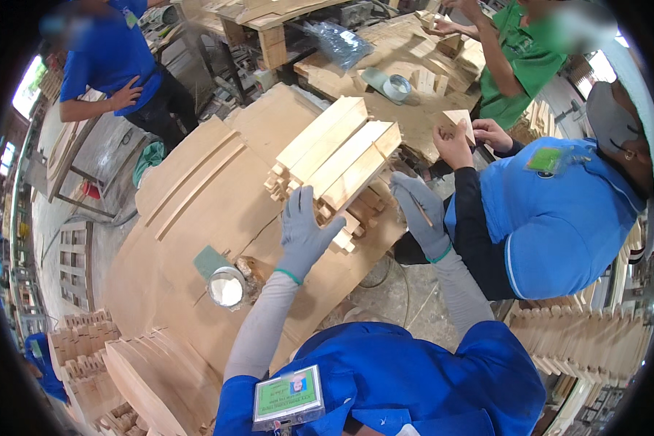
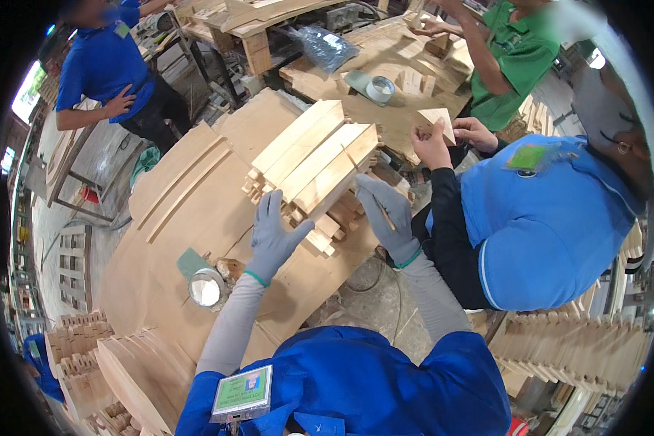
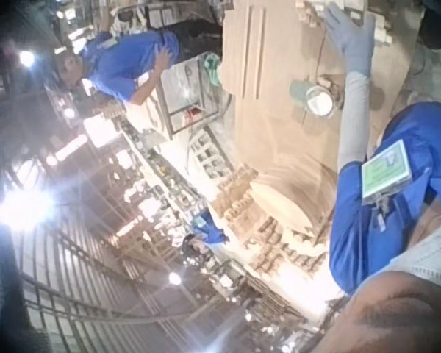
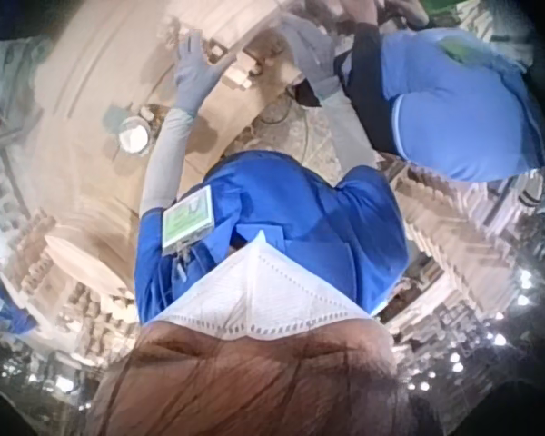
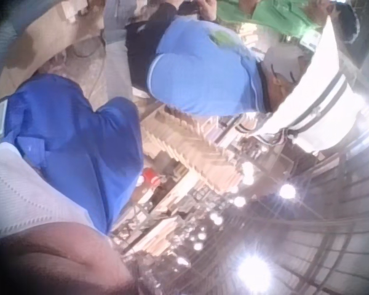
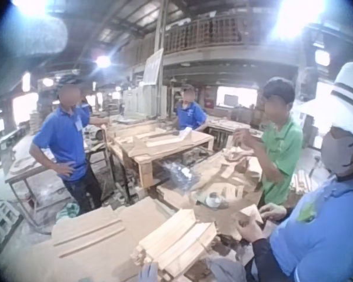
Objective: The person pours liquids from two bottles into a small container, then uses a power drill with a mixing attachment to blend the contents. They add a white powder from a bag and continue mixing before moving the container to a workbench.
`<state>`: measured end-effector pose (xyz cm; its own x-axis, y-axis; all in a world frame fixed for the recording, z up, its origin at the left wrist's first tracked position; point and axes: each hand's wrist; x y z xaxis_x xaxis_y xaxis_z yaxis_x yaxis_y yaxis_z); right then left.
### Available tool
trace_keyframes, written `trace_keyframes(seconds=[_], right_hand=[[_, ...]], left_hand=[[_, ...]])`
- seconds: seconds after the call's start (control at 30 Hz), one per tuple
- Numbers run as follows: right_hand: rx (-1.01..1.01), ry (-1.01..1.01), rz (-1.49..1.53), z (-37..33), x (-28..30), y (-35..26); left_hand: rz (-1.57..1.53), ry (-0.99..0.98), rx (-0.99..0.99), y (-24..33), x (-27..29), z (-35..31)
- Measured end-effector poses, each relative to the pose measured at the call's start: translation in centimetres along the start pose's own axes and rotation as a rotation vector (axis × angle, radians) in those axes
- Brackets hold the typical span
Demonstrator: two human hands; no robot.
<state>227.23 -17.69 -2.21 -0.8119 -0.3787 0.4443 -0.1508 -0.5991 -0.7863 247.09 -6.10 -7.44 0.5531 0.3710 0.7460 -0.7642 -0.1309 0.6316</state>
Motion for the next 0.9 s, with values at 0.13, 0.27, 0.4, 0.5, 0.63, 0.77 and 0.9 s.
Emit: trace_keyframes(seconds=[0.13,0.27,0.4,0.5,0.63,0.77,0.9], right_hand=[[-0.082,0.066,-0.027,-0.1,1.8,2.3],[-0.059,0.098,-0.013,0.1,1.0,4.5],[-0.012,0.149,0.019,1.4,-1.3,5.1],[-0.016,0.190,0.059,1.4,-1.8,4.5],[-0.032,0.248,0.161,1.0,-0.7,4.3],[-0.096,0.353,0.231,0.9,1.2,4.5],[-0.145,0.273,0.483,0.6,-0.8,2.5]], left_hand=[[0.062,-0.066,0.099,1.3,-0.6,2.2],[0.246,-0.115,0.183,3.2,0.1,2.7],[0.388,-0.082,0.061,4.7,-1.3,5.4],[0.443,-0.246,0.072,5.2,-3.5,8.9],[0.567,-0.269,0.102,6.3,-5.7,11.6],[0.064,-0.416,0.242,6.0,-4.0,12.4],[-1.293,-0.414,0.330,3.7,-0.2,8.0]])
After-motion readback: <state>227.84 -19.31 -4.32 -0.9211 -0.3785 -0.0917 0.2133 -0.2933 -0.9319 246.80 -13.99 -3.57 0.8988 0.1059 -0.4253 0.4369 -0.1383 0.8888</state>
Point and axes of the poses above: each hand's wrist, its own z-axis towards the middle knuckle, its own x-axis out of the back of the hand, y = z × x, and after that the axes turned 7 degrees about -y, right-handed
